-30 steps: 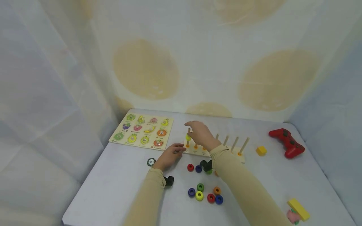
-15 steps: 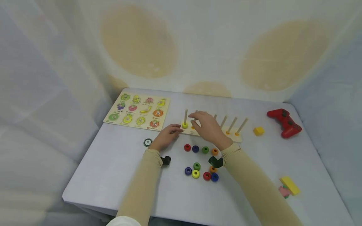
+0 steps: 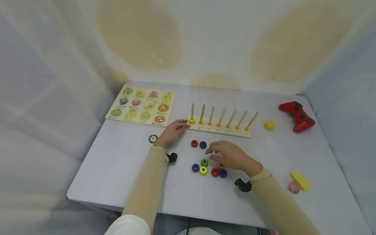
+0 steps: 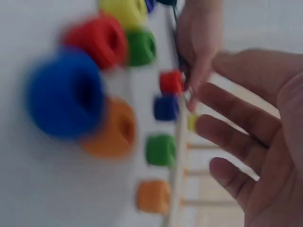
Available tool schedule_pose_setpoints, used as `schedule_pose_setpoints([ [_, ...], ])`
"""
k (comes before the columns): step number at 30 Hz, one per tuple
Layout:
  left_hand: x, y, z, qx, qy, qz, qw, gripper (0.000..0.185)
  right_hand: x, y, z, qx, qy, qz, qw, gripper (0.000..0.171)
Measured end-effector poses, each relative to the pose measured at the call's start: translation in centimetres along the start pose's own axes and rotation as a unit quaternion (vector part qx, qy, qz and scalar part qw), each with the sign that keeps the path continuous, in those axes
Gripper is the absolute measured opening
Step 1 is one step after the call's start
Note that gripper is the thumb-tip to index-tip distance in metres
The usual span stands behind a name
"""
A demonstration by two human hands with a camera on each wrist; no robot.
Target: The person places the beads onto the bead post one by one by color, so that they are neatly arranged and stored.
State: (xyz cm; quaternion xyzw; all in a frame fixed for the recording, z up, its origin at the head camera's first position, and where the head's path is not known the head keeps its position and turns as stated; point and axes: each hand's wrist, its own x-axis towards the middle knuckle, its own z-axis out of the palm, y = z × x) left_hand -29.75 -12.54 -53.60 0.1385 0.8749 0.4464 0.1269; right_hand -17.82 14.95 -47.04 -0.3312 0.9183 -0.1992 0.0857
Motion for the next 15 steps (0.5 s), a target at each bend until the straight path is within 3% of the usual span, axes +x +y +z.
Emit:
schedule_pose_setpoints([
  [5,-0.1,-0.4,-0.1,0.001,-0.007,-0.003,1.0,0.027,-1.4,-0.8,3.1,-0.033,0.051,-0.07,0.996,0.031],
  [10,0.3,-0.3,0.1,0.003,-0.013,0.002,0.9999,0.028,-2.4,-1.4,5.6,-0.055,0.122,-0.009,0.991,0.041],
  [15,0.5,-0.2,0.1,0.0,-0.015,0.0,0.9999,0.028,-3.1,-1.6,7.3,-0.059,0.142,0.038,0.987,0.043],
])
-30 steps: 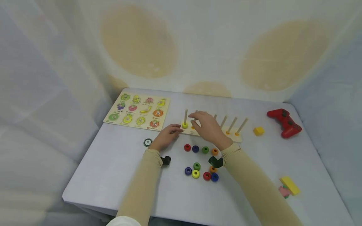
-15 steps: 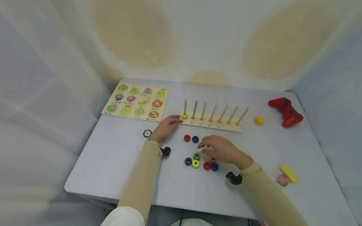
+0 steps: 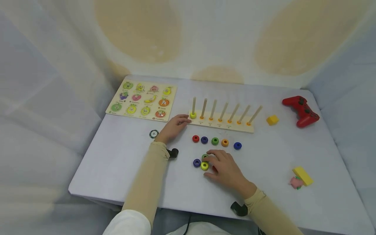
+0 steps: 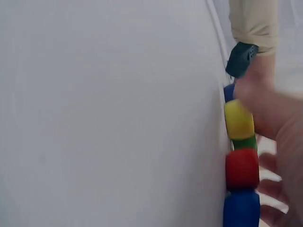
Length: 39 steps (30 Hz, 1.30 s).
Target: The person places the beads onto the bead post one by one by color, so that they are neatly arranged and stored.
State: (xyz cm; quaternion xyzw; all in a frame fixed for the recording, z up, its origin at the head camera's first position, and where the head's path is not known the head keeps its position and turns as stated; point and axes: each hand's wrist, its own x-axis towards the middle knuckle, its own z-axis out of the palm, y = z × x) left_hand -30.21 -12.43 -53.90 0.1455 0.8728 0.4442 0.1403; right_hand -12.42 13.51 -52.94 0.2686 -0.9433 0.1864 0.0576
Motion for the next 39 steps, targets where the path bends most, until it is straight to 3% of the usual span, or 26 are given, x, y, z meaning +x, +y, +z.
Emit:
schedule_pose_setpoints([
  [7,-1.3,-1.0,1.6,-0.008,-0.01,-0.012,0.9998,0.027,-1.4,-0.6,0.9,-0.014,0.019,-0.007,1.0,0.029],
  [13,-3.8,-2.2,3.9,-0.015,-0.011,-0.026,0.9995,0.025,-1.7,-1.2,0.1,0.086,0.006,0.028,0.996,0.031],
  [16,-5.0,-3.1,5.1,-0.02,-0.016,-0.029,0.9992,0.025,0.6,-0.9,-1.5,0.11,0.026,0.065,0.991,0.033],
  [20,-5.9,-4.0,5.8,-0.029,-0.02,-0.027,0.999,0.025,6.6,-0.3,-3.9,0.083,0.048,0.086,0.992,0.033],
  [24,-5.4,-4.1,5.3,-0.03,-0.015,-0.022,0.9992,0.025,12.6,-0.2,-5.8,0.039,0.046,0.074,0.995,0.035],
  [27,-4.3,-3.6,4.6,-0.025,-0.017,-0.012,0.9995,0.025,15.5,-0.1,-6.8,0.003,0.026,0.086,0.996,0.036],
  [33,-2.4,-2.0,2.7,-0.012,-0.011,0.002,0.9999,0.024,18.4,0.4,-8.0,-0.05,-0.013,0.097,0.994,0.034],
  [39,-0.8,-0.6,0.4,-0.001,0.008,0.019,0.9998,0.024,20.2,0.8,-10.0,-0.072,-0.009,0.086,0.994,0.039],
])
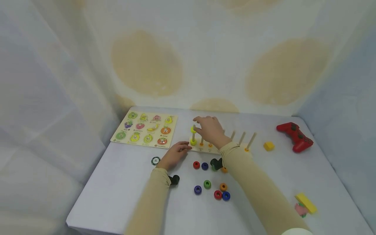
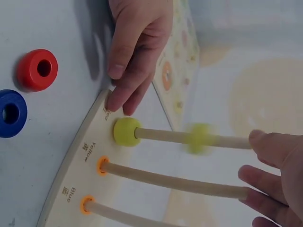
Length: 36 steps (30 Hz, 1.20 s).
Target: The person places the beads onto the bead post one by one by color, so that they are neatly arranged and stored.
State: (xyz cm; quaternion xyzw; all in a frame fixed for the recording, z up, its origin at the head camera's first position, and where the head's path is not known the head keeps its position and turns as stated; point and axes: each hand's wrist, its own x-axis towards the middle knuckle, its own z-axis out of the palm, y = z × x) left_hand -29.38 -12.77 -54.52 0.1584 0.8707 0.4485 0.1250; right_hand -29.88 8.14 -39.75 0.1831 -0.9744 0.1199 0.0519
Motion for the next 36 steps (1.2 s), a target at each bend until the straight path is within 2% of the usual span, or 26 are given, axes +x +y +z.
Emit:
schedule_pose_setpoints([
  [5,0.0,0.4,-0.1,0.009,-0.002,0.005,0.9999,0.025,-1.1,1.0,-0.6,0.03,0.018,0.0,0.999,0.039],
  [10,0.1,0.8,-0.6,0.018,0.003,0.0,0.9998,0.025,-3.0,2.3,-1.1,0.089,0.046,-0.014,0.995,0.035],
  [16,0.1,0.9,-0.9,0.024,0.005,0.004,0.9997,0.027,-5.7,3.1,0.8,0.136,0.035,-0.05,0.989,0.032],
  [19,0.2,0.7,-0.6,0.023,0.003,0.005,0.9997,0.027,-7.2,3.1,2.4,0.139,0.008,-0.062,0.988,0.03],
  [22,0.2,0.6,-0.3,0.019,0.0,0.003,0.9998,0.027,-8.5,2.8,4.6,0.126,-0.044,-0.067,0.989,0.029],
  [25,0.2,0.6,-0.4,0.025,0.003,0.006,0.9997,0.027,-9.1,2.1,6.7,0.094,-0.071,-0.08,0.99,0.031],
  [29,0.2,0.6,-0.4,0.022,0.008,0.015,0.9996,0.027,-9.3,1.1,9.1,0.043,-0.058,-0.097,0.993,0.035],
  [34,0.2,0.4,-0.2,0.006,-0.001,0.004,1.0,0.026,-9.5,0.2,10.6,0.008,-0.06,-0.069,0.996,0.034],
  [36,0.2,0.3,-0.2,0.007,-0.002,0.002,1.0,0.025,-9.3,0.0,10.5,0.016,-0.051,-0.057,0.997,0.032],
])
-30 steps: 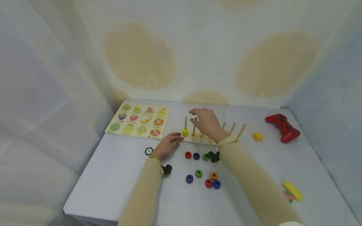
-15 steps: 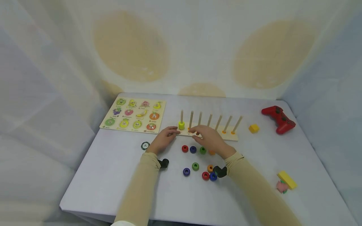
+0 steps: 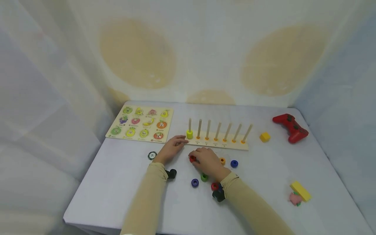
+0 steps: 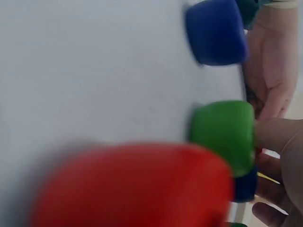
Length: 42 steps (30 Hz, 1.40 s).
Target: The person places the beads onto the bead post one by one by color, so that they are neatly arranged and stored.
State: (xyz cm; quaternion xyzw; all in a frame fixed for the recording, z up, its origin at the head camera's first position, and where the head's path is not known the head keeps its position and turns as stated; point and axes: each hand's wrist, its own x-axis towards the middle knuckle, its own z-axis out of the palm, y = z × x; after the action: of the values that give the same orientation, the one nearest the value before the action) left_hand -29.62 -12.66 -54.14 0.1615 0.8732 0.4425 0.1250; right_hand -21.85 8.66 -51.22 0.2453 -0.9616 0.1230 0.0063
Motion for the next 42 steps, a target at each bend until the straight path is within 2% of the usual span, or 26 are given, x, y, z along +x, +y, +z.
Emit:
schedule_pose_setpoints([
  [2,0.0,-0.2,0.1,0.001,-0.001,-0.001,1.0,0.025,0.2,0.0,-0.5,0.008,0.024,0.011,1.0,0.031],
  [5,0.0,-0.3,0.2,-0.001,0.001,0.001,1.0,0.025,0.9,0.4,-2.3,0.025,0.092,0.021,0.995,0.033],
  [9,0.1,-0.4,0.2,-0.005,-0.001,-0.002,1.0,0.025,2.3,1.2,-5.7,0.044,0.198,0.044,0.978,0.036],
  [12,0.1,-0.4,0.2,-0.008,-0.002,-0.007,0.9999,0.024,3.3,1.7,-8.0,0.064,0.232,0.073,0.968,0.037],
  [14,0.1,-0.2,0.1,-0.009,-0.001,-0.008,0.9999,0.024,3.9,1.9,-9.1,0.074,0.224,0.092,0.967,0.037],
  [17,0.0,0.0,0.1,-0.011,0.001,-0.009,0.9999,0.024,4.5,2.1,-9.9,0.079,0.188,0.111,0.973,0.039],
  [21,-0.2,0.3,0.2,-0.015,0.003,-0.014,0.9998,0.024,4.9,2.1,-10.0,0.078,0.153,0.113,0.979,0.04],
  [26,-0.5,0.5,0.2,-0.012,0.004,-0.022,0.9997,0.025,5.1,2.0,-10.0,0.071,0.146,0.128,0.978,0.04],
  [31,-0.6,0.3,0.3,-0.003,0.004,-0.013,0.9999,0.025,5.0,2.2,-10.0,0.064,0.119,0.144,0.98,0.047],
  [42,-0.2,0.1,0.1,-0.001,0.007,-0.004,1.0,0.025,3.9,2.9,-9.7,0.082,0.133,0.13,0.979,0.045],
])
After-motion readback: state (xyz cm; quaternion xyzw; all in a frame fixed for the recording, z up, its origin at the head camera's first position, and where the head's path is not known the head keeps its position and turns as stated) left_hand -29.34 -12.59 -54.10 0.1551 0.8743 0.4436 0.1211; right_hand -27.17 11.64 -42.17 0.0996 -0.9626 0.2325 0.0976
